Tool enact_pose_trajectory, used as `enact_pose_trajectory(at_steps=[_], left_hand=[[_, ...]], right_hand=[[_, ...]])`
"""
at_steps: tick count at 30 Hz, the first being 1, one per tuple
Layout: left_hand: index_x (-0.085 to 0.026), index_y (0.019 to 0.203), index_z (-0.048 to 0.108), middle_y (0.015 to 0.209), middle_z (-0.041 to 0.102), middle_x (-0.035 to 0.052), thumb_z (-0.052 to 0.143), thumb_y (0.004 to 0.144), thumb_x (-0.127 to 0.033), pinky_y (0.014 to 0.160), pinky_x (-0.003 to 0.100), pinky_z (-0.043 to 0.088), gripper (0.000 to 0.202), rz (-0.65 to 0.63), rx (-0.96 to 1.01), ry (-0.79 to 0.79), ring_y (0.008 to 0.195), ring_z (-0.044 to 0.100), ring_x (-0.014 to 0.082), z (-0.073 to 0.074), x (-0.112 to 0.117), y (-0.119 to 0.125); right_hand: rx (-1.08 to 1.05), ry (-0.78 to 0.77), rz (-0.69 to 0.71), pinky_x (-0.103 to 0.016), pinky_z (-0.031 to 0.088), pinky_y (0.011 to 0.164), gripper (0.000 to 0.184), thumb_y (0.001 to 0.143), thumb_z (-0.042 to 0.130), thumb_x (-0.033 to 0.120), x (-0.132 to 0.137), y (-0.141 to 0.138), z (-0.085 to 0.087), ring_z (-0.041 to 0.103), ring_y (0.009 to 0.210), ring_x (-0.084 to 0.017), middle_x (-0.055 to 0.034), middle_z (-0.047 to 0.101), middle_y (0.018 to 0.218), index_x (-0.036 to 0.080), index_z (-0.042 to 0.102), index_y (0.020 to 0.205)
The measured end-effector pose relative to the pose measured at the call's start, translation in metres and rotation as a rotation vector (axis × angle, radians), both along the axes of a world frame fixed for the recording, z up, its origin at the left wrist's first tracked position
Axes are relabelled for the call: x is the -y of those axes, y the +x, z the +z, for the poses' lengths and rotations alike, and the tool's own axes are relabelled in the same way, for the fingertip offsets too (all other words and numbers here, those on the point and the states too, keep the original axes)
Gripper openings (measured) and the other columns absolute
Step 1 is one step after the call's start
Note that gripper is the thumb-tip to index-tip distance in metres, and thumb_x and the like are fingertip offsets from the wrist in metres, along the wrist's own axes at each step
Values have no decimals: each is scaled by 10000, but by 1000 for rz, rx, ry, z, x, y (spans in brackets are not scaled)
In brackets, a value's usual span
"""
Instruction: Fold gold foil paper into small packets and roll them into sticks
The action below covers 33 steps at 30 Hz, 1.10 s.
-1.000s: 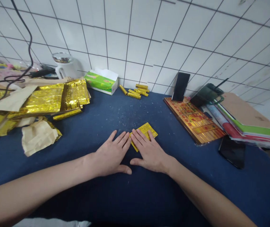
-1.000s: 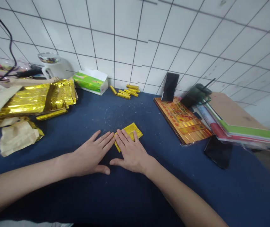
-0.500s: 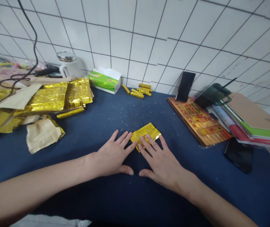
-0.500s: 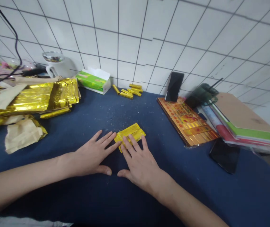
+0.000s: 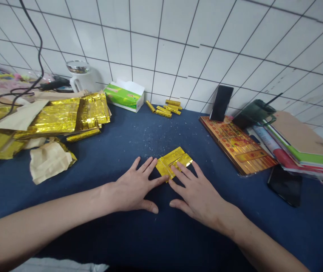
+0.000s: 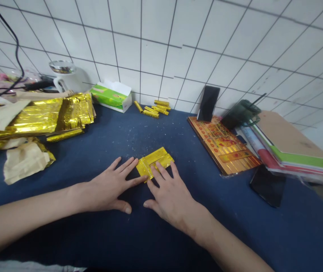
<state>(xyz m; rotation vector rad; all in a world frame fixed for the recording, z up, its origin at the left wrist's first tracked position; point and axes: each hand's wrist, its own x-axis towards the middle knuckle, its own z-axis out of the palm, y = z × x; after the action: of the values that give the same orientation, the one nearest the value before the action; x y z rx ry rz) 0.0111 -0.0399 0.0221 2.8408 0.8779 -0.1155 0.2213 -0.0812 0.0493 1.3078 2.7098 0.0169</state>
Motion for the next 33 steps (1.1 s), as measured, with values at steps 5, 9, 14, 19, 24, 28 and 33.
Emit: enact_pose_trajectory(at_steps=[5, 9, 14, 19, 24, 28, 33], left_hand=[[-282, 1378, 235, 1434, 152, 224, 519, 664, -693, 989, 595, 137, 871, 2, -1, -3, 1320, 96, 384, 1, 1, 0], [-259, 1382, 233, 1434, 147, 226, 499, 658, -712, 998, 592, 112, 895, -8, 25, 0, 1321, 92, 382, -2, 0, -1], [-272, 1384, 218, 1438, 123, 225, 503, 659, -708, 993, 604, 104, 893, -13, 14, -15, 1321, 67, 383, -2, -1, 0], [-249, 1369, 268, 1435, 119, 237, 543, 653, -682, 996, 599, 110, 881, -8, -5, -26, 1317, 71, 393, 1, 0, 1], [-288, 1377, 235, 1445, 144, 199, 529, 664, -683, 996, 597, 112, 866, 0, 3, -19, 1317, 102, 389, 2, 0, 1], [-277, 1381, 226, 1434, 154, 221, 535, 683, -660, 988, 599, 133, 853, -3, -17, 0, 1315, 106, 391, 2, 3, 1], [-197, 1360, 288, 1421, 226, 215, 449, 744, -661, 1004, 599, 90, 788, -10, 61, 123, 1327, 117, 358, -4, 10, 0]], right_hand=[[-107, -62, 22, -578, 138, 1029, 531, 852, 372, 550, -1, 1, -1, 279, 1290, -295, -138, 399, 1365, 180, 525, 1201], [-262, -127, 7, -540, 121, 1053, 631, 836, 310, 617, -5, -3, -6, 209, 1321, -271, -134, 307, 1417, 143, 503, 1205], [-393, -152, 7, -498, 77, 1078, 759, 801, 321, 660, -16, -9, -21, 187, 1329, -247, -169, 296, 1415, 65, 413, 1262], [-280, -151, 44, -523, 66, 1072, 772, 837, 255, 633, -25, -7, -31, 136, 1341, -238, -128, 214, 1450, 98, 190, 1390], [-166, -81, -39, -560, 76, 1055, 746, 844, 215, 631, -27, -1, -36, 128, 1341, -256, -105, 193, 1461, 145, 136, 1405], [-145, -37, -22, -573, 95, 1045, 780, 832, 245, 641, -25, -1, -40, 102, 1344, -265, -100, 177, 1469, 160, 41, 1411], [-130, -43, -32, -580, 73, 1041, 762, 838, 221, 637, -25, -3, -42, 84, 1347, -259, -101, 143, 1474, 158, 67, 1410]])
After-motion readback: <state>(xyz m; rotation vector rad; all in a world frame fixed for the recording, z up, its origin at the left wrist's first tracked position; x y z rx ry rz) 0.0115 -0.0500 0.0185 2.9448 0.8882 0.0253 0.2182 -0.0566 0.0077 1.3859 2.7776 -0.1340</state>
